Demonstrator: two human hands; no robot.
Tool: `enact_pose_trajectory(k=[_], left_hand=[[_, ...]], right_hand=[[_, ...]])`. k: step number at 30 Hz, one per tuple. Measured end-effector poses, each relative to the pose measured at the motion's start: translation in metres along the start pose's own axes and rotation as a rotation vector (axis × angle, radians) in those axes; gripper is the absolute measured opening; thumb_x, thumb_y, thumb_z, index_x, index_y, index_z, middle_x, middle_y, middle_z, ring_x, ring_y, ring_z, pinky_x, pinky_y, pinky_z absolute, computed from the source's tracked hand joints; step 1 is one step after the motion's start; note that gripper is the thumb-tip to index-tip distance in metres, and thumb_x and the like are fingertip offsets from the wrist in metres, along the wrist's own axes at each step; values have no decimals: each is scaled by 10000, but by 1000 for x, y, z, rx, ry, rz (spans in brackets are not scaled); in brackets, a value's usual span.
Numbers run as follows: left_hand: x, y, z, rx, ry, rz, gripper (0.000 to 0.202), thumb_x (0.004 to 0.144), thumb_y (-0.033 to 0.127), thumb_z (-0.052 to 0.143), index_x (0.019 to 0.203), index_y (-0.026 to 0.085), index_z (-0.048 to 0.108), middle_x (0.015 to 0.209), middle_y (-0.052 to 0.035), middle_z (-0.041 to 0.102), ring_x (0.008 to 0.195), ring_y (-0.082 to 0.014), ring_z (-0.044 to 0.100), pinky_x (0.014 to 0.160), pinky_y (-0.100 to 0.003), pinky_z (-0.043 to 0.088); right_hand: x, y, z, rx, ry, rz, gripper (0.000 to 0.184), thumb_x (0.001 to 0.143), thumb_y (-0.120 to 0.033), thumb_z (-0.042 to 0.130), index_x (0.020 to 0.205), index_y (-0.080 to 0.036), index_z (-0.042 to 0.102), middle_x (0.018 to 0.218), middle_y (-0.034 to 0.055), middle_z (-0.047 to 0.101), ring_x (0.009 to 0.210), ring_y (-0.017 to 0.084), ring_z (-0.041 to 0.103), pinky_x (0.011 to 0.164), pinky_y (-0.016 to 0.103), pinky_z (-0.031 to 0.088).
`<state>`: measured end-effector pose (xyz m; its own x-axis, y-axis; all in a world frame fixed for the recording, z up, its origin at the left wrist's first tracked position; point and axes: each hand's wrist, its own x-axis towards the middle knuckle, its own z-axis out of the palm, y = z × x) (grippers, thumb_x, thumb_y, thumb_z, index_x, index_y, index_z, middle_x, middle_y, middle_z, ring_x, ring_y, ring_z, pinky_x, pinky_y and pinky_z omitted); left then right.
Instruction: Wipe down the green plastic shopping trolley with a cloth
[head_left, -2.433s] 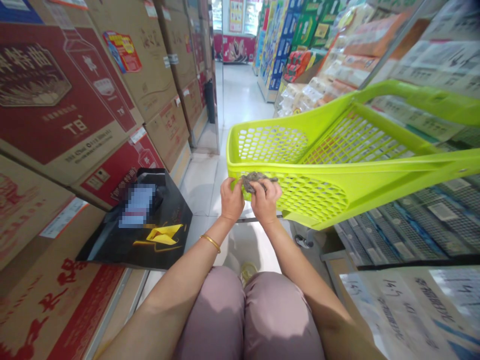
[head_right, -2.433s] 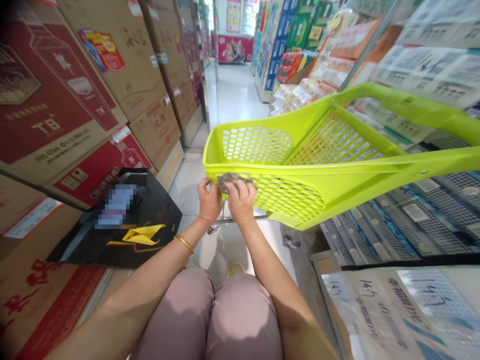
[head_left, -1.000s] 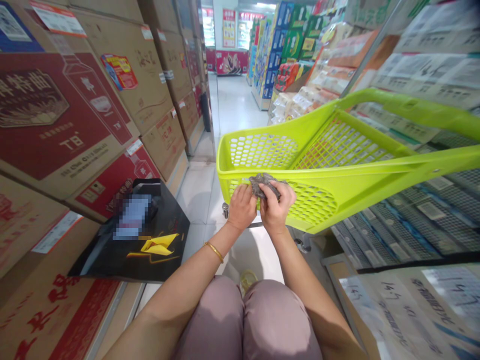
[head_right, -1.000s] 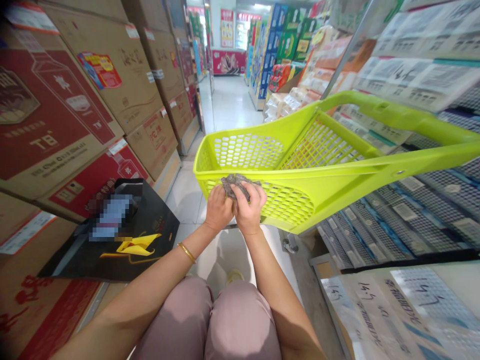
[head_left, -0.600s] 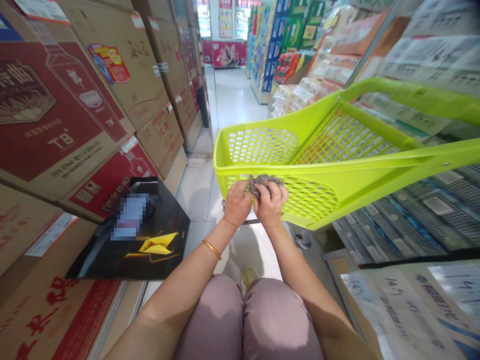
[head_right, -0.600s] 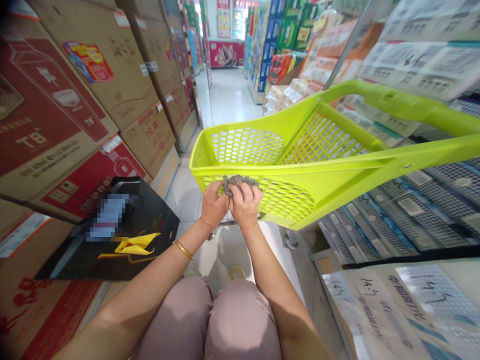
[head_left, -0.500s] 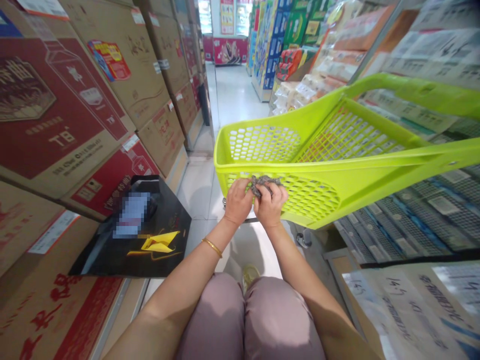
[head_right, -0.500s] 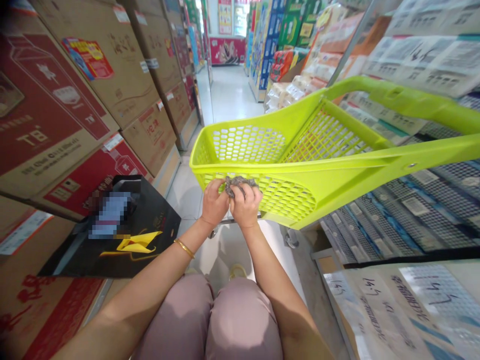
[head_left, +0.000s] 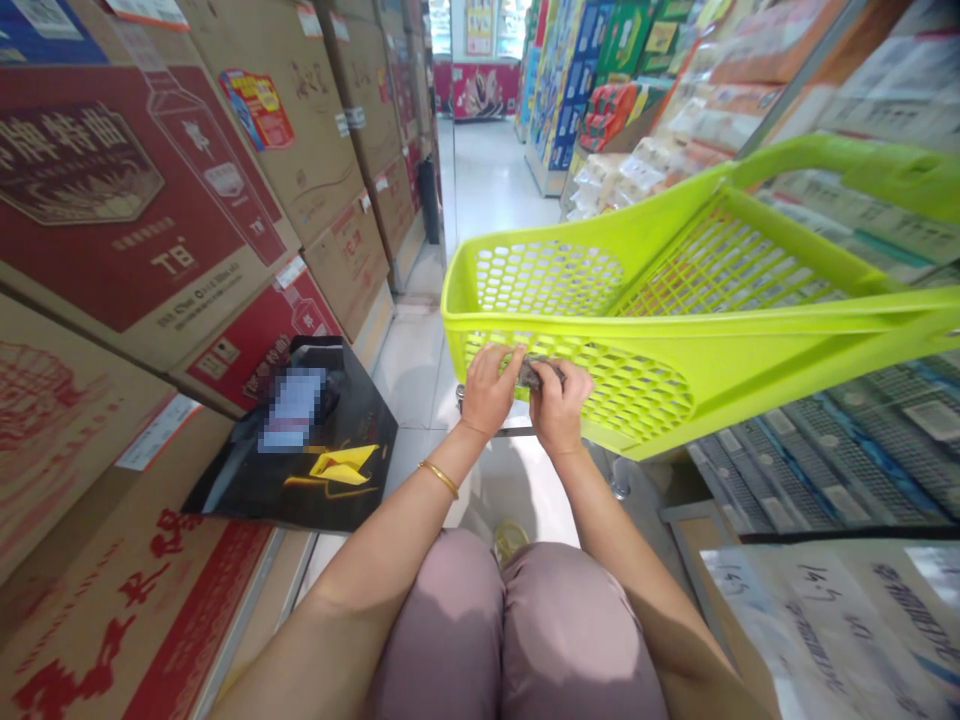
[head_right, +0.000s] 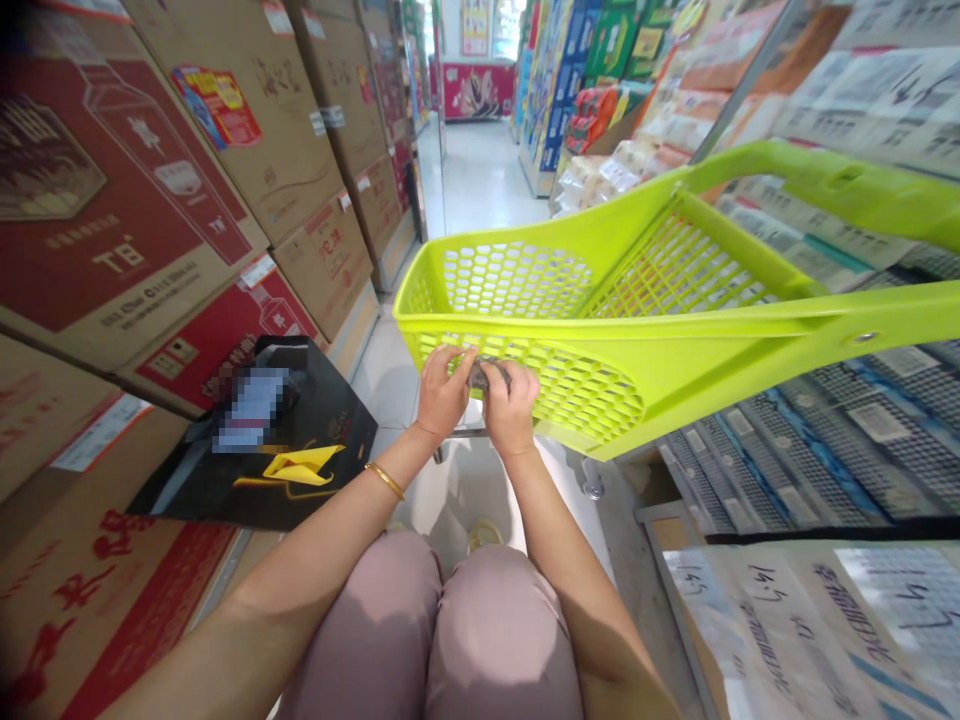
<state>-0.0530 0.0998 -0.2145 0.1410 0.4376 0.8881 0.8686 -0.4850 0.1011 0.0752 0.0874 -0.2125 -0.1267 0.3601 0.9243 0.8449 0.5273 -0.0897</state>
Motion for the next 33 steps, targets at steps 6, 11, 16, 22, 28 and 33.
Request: enact_pose_trajectory(k=[6, 11, 16, 22, 28, 33], left_hand=[[-1, 0, -1, -2, 71, 26, 314, 929, 118, 390, 1176, 197, 568, 1021, -76, 627, 1041, -176, 568, 974, -371, 427], [-3, -2, -2, -47, 33, -18, 281, 935, 152, 389, 1123, 202, 592, 1035, -83, 633, 1049, -182, 570, 967, -378, 430], [1, -3, -6, -25, 64, 8, 284, 940, 164, 371, 1112, 182, 597, 1016, -84, 633, 1024, -180, 575, 964, -371, 428], [4, -4, -10, 7, 121, 32, 288, 946, 159, 375, 1124, 181, 601, 984, -70, 633, 994, -169, 580, 936, -337, 435], [2, -8, -8, 2, 92, -7, 313, 953, 168, 355, 1119, 198, 619, 977, -71, 646, 999, -173, 584, 944, -343, 430], [1, -7, -11, -37, -1, -52, 311, 961, 218, 360, 1149, 209, 608, 1024, -77, 653, 1027, -177, 581, 981, -359, 408]], right_hand=[[57, 0, -22, -13, 161, 119, 283, 886, -289, 447, 1118, -219, 593, 1083, 78, 487, 1037, 209, 454, 923, 408, 384], [43, -3, -11, -61, 81, 34, 272, 854, -260, 478, 1086, -213, 613, 1081, 95, 518, 1036, 211, 449, 949, 400, 375], [-8, -6, 8, -42, -101, 15, 274, 804, -262, 508, 1038, -196, 633, 1062, 110, 550, 1015, 225, 452, 945, 408, 372], [-38, -7, 19, -27, -203, -9, 266, 799, -224, 508, 1024, -187, 645, 1073, 110, 559, 1018, 222, 434, 949, 397, 359], [-49, -8, 22, -50, -306, -84, 248, 844, -223, 508, 1044, -222, 655, 1074, 92, 591, 985, 209, 434, 914, 367, 381], [-23, -7, 13, -25, -209, -51, 248, 882, -207, 478, 1054, -225, 655, 1051, 92, 591, 1014, 189, 462, 937, 351, 381]])
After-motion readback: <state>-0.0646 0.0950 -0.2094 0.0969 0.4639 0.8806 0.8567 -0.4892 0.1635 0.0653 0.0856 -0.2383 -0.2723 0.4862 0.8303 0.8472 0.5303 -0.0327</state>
